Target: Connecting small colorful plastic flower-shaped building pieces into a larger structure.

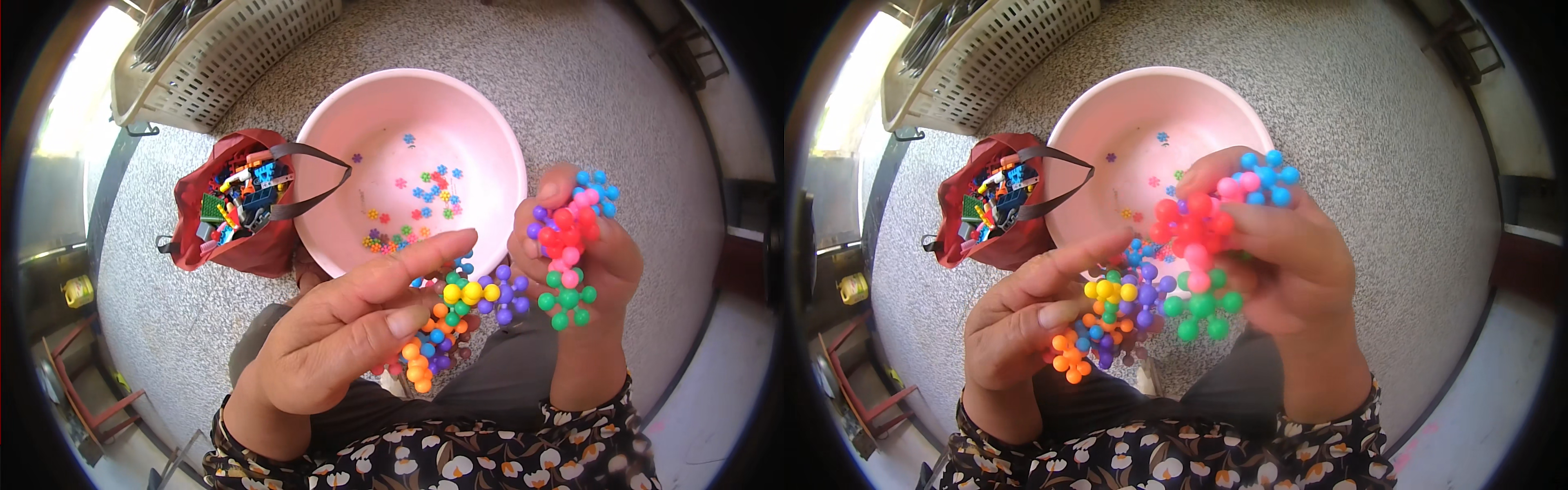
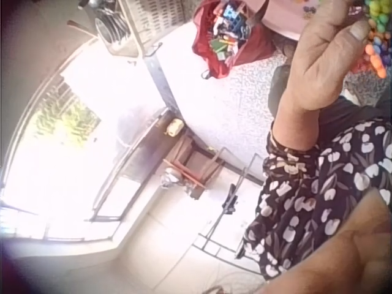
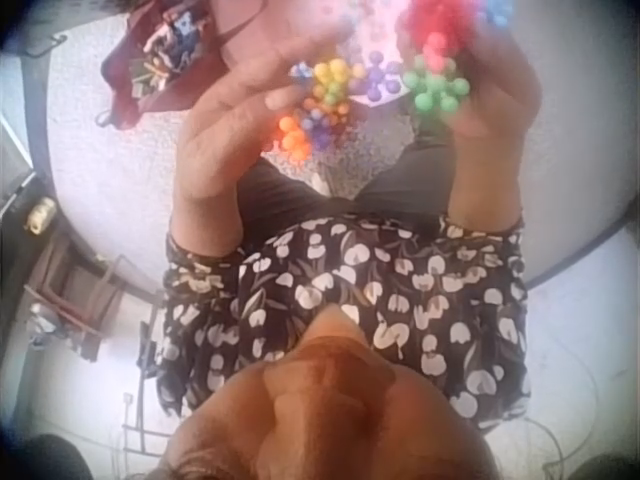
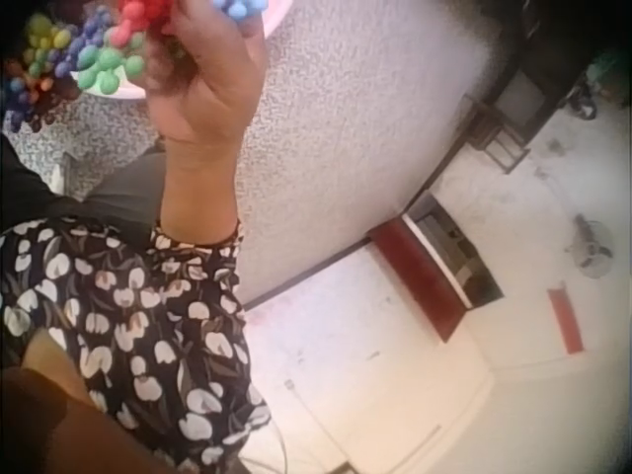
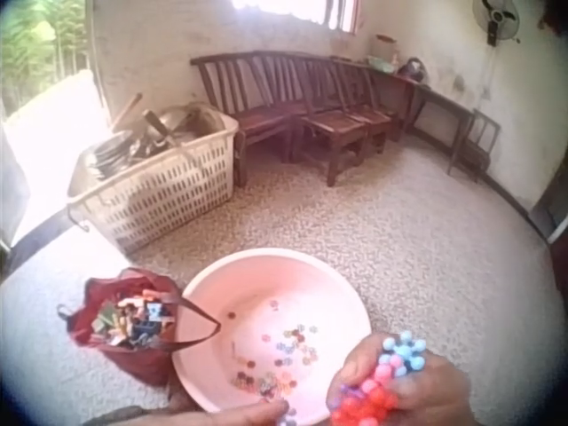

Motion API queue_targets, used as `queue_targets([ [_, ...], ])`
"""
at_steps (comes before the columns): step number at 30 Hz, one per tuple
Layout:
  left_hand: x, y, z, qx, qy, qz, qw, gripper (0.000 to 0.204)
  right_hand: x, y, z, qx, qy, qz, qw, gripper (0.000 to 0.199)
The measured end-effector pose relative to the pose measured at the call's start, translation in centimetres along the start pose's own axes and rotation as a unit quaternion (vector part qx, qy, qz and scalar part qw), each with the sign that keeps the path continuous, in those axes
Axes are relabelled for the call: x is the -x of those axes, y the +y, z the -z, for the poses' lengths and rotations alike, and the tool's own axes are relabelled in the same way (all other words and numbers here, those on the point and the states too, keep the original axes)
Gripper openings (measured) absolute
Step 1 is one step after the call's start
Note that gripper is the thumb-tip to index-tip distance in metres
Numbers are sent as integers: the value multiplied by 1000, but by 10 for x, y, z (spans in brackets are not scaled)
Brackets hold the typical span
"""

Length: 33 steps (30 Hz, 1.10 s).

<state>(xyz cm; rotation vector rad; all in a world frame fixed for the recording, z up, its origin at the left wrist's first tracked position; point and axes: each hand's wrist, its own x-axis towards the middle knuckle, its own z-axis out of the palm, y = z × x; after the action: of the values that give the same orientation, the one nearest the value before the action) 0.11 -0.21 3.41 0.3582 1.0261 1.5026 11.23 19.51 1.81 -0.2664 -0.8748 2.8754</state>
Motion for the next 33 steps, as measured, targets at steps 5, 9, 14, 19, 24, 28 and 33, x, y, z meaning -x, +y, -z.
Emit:
queue_targets([
  [5, 2, -3, -3, -48, 27, -51, 997, 57, 6, 0, 6, 40, 40, -2, 998, 45],
  [9, 2, -1, -8, -57, 58, -100, 992, 50, 8, 5, 5, 12, 34, 10, 999, 53],
  [14, 3, 0, -9, -66, 88, -151, 983, 45, 11, 3, -10, 35, 73, -12, 997, 43],
  [19, -1, -12, -7, -127, 148, -206, 959, 60, 14, 0, -13, 71, 52, -39, 995, 27],
  [24, -1, -8, -17, -55, 196, -230, 952, 69, 8, 11, -17, 127, -44, 14, 991, 7],
  [28, -5, -8, -9, -50, 147, -237, 959, 75, 9, 14, -14, 131, -61, 25, 989, 10],
  [33, -3, -10, -14, -57, 161, -231, 958, 78, 18, 11, -15, 105, 27, -32, 994, 24],
])
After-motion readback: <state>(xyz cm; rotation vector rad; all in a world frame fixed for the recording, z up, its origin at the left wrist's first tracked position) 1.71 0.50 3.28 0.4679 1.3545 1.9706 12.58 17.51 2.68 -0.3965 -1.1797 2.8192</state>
